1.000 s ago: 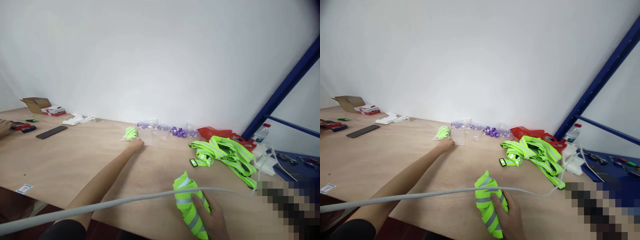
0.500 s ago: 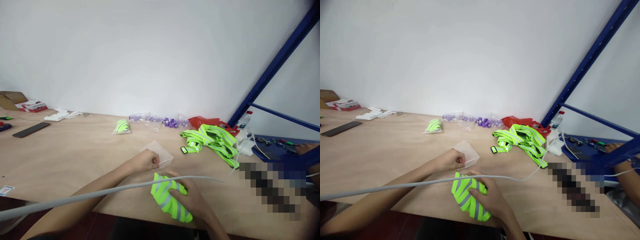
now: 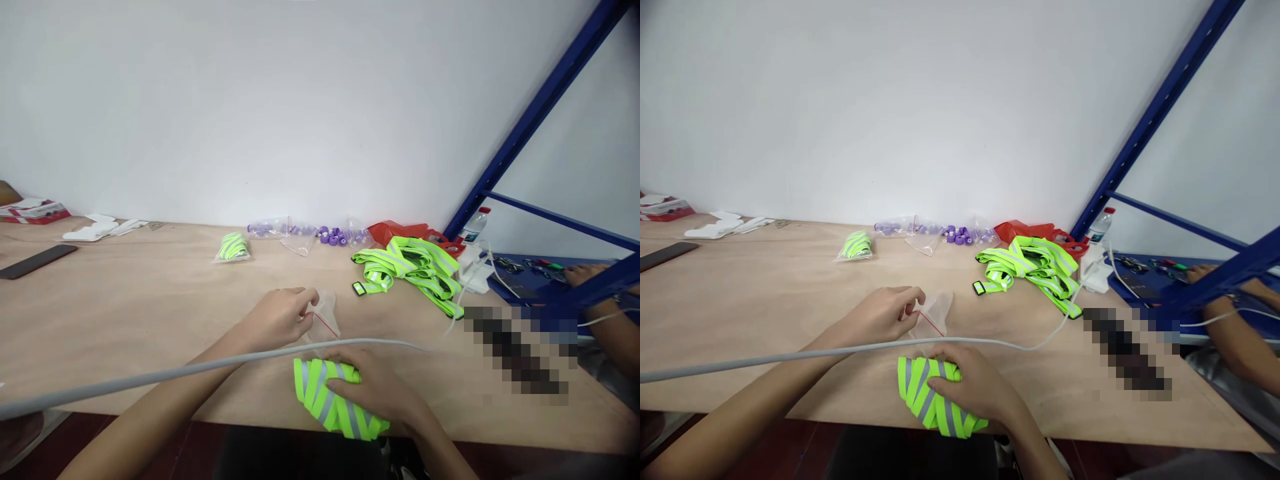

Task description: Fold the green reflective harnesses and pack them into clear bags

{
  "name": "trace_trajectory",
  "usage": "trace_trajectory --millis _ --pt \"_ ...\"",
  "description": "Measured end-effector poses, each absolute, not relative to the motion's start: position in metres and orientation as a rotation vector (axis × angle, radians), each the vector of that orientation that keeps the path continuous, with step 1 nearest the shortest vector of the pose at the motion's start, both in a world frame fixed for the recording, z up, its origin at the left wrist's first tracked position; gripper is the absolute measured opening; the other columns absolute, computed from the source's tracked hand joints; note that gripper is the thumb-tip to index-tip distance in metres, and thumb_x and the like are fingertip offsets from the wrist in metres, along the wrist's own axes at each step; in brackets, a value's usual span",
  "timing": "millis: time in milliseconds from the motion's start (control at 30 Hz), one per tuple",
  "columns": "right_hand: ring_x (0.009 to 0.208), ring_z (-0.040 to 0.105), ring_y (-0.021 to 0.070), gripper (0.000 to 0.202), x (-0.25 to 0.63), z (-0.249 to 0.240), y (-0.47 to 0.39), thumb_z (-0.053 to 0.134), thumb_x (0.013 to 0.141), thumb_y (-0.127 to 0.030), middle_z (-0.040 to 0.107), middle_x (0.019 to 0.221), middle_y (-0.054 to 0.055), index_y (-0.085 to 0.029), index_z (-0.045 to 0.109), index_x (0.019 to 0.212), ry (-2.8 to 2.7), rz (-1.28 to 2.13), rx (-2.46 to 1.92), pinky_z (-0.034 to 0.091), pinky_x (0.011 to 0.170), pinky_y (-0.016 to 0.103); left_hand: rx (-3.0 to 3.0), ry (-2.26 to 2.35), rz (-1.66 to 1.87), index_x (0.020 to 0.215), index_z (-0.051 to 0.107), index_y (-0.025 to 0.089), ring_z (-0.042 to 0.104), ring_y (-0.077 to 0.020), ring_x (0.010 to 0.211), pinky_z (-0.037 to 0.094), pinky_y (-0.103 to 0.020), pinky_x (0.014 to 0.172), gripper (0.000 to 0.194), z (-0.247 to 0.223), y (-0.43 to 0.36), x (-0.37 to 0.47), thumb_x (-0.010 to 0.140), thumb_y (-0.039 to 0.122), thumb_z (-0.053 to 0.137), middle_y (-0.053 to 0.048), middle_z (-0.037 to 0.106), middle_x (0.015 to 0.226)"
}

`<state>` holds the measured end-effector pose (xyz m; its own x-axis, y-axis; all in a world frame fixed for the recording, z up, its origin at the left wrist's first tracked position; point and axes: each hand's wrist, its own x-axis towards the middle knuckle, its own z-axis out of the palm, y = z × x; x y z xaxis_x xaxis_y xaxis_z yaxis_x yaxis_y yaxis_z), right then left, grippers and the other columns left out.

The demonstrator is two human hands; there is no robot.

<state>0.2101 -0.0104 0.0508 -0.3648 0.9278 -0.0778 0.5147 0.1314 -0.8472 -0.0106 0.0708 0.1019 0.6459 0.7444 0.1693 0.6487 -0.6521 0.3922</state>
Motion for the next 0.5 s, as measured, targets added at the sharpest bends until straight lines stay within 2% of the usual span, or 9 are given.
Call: trace_trajectory --millis 67,133,233,267,333,400,433,500 --pt "0.108 0.069 0.027 0.035 0.209 0.05 -0.01 0.068 0.081 -0.028 0.077 0.115 0.004 -0.026 0.076 0.115 -1.933 1.158 -1.369 0.053 0.096 0.038 2.621 1.122 0.43 0.097 0.06 0.021 0.058 -0.017 0.07 0.036 -0.027 0.062 0.01 0.109 0.069 -0.012 0.09 0.023 0.053 0.0 0.064 0.083" --pt "0.108 0.069 0.0273 0.035 0.211 0.048 -0.01 0.069 0.081 -0.029 0.077 0.115 0.004 -0.026 0.076 0.115 -1.931 1.163 -1.355 0.053 0.097 0.039 2.561 0.999 0.346 0.106 0.06 0.022 0.062 -0.0188 0.078 0.041 -0.027 0.067 0.02 0.116 0.07 -0.017 0.093 0.037 0.057 -0.002 0.067 0.093" --pt "0.108 0.068 0.0264 0.034 0.217 0.048 -0.011 0.069 0.081 -0.027 0.076 0.116 0.003 -0.027 0.075 0.114 -1.957 1.204 -1.311 0.052 0.097 0.039 2.497 0.76 0.222 0.133 0.053 0.023 0.063 -0.0261 0.111 0.048 -0.032 0.089 0.062 0.121 0.077 -0.028 0.084 0.056 0.07 -0.008 0.065 0.125" --pt "0.108 0.068 0.0261 0.033 0.219 0.05 -0.012 0.069 0.081 -0.027 0.076 0.116 0.003 -0.027 0.075 0.114 -1.973 1.225 -1.29 0.052 0.098 0.039 2.526 0.702 0.19 0.142 0.047 0.023 0.056 -0.0301 0.125 0.045 -0.037 0.101 0.075 0.12 0.079 -0.031 0.081 0.058 0.073 -0.012 0.059 0.139" --pt "0.107 0.069 0.0258 0.033 0.224 0.057 -0.015 0.071 0.08 -0.027 0.076 0.116 0.003 -0.026 0.075 0.113 -2.013 1.261 -1.243 0.052 0.099 0.039 2.615 0.625 0.128 0.153 0.038 0.022 0.033 -0.0387 0.148 0.025 -0.051 0.119 0.096 0.115 0.083 -0.033 0.074 0.06 0.079 -0.017 0.039 0.16" --pt "0.107 0.069 0.0258 0.032 0.228 0.067 -0.019 0.073 0.08 -0.029 0.076 0.115 0.003 -0.025 0.076 0.112 -2.062 1.278 -1.202 0.051 0.099 0.038 2.64 0.545 0.06 0.156 0.036 0.022 0.015 -0.0437 0.153 0.006 -0.062 0.122 0.109 0.111 0.083 -0.027 0.066 0.062 0.084 -0.019 0.026 0.166" --pt "0.107 0.069 0.0257 0.032 0.229 0.072 -0.02 0.074 0.08 -0.03 0.076 0.115 0.003 -0.026 0.076 0.111 -2.091 1.281 -1.189 0.052 0.099 0.037 2.609 0.49 0.027 0.156 0.037 0.023 0.013 -0.0438 0.154 0.003 -0.063 0.121 0.112 0.111 0.081 -0.022 0.063 0.063 0.086 -0.018 0.025 0.166" --pt "0.104 0.07 0.0249 0.032 0.23 0.08 -0.023 0.076 0.078 -0.032 0.077 0.112 0.003 -0.026 0.077 0.109 -2.145 1.279 -1.165 0.053 0.095 0.035 2.475 0.446 0.024 0.152 0.046 0.026 0.024 -0.0394 0.152 0.011 -0.057 0.123 0.108 0.114 0.076 -0.01 0.059 0.062 0.088 -0.014 0.038 0.161"
